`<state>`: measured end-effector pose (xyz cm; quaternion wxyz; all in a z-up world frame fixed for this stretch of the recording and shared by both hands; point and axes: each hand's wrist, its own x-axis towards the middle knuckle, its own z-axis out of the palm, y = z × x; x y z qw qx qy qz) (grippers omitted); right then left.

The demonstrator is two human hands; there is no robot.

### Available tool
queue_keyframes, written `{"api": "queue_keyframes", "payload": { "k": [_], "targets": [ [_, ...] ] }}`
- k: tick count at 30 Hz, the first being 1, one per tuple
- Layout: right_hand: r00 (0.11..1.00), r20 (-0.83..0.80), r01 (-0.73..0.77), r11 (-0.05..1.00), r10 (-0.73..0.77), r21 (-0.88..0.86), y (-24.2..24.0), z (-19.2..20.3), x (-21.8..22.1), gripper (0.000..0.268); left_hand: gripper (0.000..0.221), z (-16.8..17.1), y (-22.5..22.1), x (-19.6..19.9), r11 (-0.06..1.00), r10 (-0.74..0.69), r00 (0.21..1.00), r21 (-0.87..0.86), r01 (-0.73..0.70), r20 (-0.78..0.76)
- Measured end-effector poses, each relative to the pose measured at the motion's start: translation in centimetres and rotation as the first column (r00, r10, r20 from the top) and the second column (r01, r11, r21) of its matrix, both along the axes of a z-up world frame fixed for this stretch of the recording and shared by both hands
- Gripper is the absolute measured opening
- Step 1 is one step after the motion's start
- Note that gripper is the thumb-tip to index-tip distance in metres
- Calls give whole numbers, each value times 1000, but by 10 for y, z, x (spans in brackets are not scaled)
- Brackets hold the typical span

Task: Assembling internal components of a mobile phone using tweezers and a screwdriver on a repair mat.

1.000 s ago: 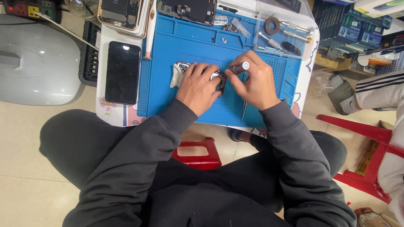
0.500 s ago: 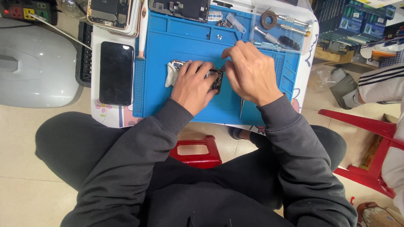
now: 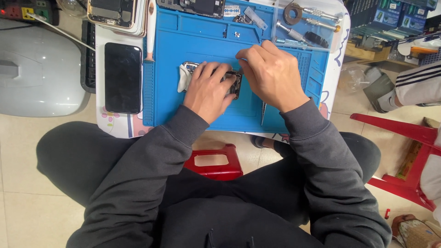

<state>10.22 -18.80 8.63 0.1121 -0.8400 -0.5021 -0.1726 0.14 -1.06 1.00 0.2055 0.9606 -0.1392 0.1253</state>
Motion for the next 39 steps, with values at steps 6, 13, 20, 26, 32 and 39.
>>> {"api": "queue_keyframes", "payload": {
  "k": [6, 13, 20, 26, 32, 39],
  "targets": [
    [997, -79, -3, 1000, 4, 9, 4, 11, -5, 20, 36, 2, 0, -1, 1000, -3, 1000, -19, 3, -11],
    [999, 34, 31, 999, -32, 6, 0, 1, -3, 8, 36, 4, 0, -1, 1000, -6, 1000, -10, 6, -17],
    [1000, -4, -12, 1000, 12, 12, -2, -3, -1, 10, 36, 4, 0, -2, 1000, -3, 1000, 3, 3, -11],
    [995, -89, -37, 999, 39, 18, -2, 5, 0, 17, 36, 3, 0, -2, 1000, -9, 1000, -18, 9, -10],
    [998, -53, -18, 1000, 20, 21, -1, 6, 0, 8, 37, 4, 1, -1, 1000, -4, 1000, -26, 4, -4],
    [986, -136, -99, 995, 100, 15, -2, 7, -1, 19, 38, 5, 1, -1, 1000, -8, 1000, -24, 8, 7]
  ]
}}
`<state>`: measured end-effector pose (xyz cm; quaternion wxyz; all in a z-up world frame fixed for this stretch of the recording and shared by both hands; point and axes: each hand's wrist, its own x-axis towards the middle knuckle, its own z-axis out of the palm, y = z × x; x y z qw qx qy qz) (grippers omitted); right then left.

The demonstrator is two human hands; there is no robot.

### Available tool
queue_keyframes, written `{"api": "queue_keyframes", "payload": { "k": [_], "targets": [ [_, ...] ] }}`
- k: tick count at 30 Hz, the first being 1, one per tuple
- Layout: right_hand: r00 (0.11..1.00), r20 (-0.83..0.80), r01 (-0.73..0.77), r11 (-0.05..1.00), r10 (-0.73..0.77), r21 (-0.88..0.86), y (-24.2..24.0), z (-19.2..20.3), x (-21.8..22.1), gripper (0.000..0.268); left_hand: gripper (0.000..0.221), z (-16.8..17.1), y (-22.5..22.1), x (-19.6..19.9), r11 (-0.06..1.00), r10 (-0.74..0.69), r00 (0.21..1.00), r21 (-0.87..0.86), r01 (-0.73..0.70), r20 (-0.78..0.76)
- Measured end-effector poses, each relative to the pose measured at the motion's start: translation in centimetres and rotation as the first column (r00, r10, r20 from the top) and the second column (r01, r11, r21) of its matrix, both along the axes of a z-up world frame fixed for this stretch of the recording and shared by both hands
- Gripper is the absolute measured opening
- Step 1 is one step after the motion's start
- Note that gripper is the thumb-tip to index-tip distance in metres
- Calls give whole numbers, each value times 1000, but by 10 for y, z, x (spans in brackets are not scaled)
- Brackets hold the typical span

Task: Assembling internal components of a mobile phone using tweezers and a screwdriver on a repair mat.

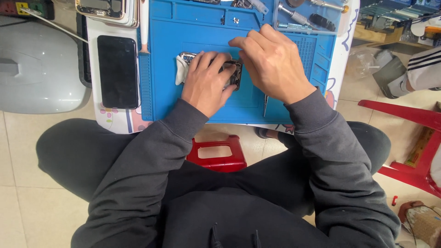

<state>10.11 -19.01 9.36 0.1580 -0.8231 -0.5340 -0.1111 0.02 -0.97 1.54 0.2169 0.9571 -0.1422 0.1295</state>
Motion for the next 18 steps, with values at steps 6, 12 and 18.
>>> {"api": "queue_keyframes", "payload": {
  "k": [6, 12, 18],
  "targets": [
    [998, -59, -25, 999, 28, 40, 0, -9, 0, 16, 37, 0, 0, 0, 1000, -6, 1000, -10, 6, -3],
    [998, 37, 47, 998, -48, 33, -3, -5, -5, 13, 40, -1, 3, 1, 1000, -21, 1000, -16, 21, 1],
    [986, -145, 110, 973, -81, 203, -18, 10, -5, 19, 31, 2, 13, 1, 994, -79, 997, -74, 78, -16]
  ]
}}
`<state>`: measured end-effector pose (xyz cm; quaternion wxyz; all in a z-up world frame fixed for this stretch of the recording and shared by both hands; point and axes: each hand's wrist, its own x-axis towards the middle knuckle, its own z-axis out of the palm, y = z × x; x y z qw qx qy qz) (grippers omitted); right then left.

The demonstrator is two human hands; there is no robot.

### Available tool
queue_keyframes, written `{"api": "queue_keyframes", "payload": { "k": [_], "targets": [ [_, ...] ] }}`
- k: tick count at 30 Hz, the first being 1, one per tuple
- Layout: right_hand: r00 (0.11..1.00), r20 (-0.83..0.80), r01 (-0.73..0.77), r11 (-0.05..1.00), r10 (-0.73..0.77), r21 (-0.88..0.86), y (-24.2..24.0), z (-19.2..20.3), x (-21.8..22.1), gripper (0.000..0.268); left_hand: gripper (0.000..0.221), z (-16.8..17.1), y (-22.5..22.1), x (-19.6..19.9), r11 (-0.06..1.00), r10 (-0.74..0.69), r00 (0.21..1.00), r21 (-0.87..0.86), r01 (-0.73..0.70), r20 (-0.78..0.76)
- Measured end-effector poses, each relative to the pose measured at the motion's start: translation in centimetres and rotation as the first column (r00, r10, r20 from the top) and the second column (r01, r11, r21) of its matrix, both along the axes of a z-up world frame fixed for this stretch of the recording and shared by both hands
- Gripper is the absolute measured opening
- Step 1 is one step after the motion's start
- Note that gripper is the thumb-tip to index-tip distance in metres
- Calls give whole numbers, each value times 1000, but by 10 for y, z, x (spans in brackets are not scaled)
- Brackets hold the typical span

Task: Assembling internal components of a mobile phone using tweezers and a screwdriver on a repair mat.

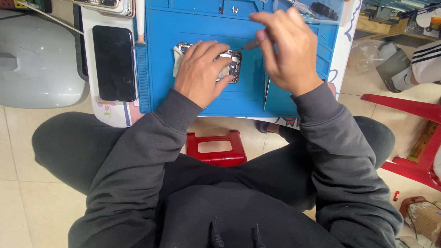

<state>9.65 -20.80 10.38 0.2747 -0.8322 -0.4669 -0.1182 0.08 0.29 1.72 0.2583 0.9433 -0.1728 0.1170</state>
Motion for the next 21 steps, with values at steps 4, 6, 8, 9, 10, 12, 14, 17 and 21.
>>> {"api": "queue_keyframes", "payload": {
  "k": [4, 6, 8, 9, 10, 12, 14, 17, 21],
  "targets": [
    [994, -59, 93, 989, -87, 112, -21, 7, 10, 26, 22, 2, 9, -6, 998, -25, 1000, 64, 25, -15],
    [979, -45, 202, 969, -197, 143, -37, 1, 15, 29, 28, 2, 11, -11, 987, -52, 998, 148, 54, -18],
    [974, -41, 228, 965, -224, 129, -50, -5, 18, 26, 33, -4, 8, -13, 981, -61, 998, 182, 66, -34],
    [969, -29, 248, 961, -247, 120, -56, -8, 21, 27, 40, -6, 8, -13, 973, -65, 997, 220, 72, -41],
    [968, -30, 249, 961, -247, 121, -56, -7, 19, 27, 40, -6, 7, -16, 973, -66, 997, 220, 73, -42],
    [969, -35, 247, 959, -245, 140, -55, -1, 19, 29, 43, -5, 8, -15, 970, -61, 998, 235, 67, -34],
    [971, -24, 238, 960, -237, 148, -56, 1, 21, 30, 43, -5, 7, -15, 968, -59, 998, 242, 63, -23],
    [973, -10, 229, 960, -231, 162, -54, 10, 24, 32, 44, -3, 6, -15, 964, -54, 999, 262, 53, -4],
    [963, 5, 265, 951, -269, 159, -68, 4, 35, 28, 46, -6, 5, -13, 949, -49, 998, 313, 38, 26]
  ]
}}
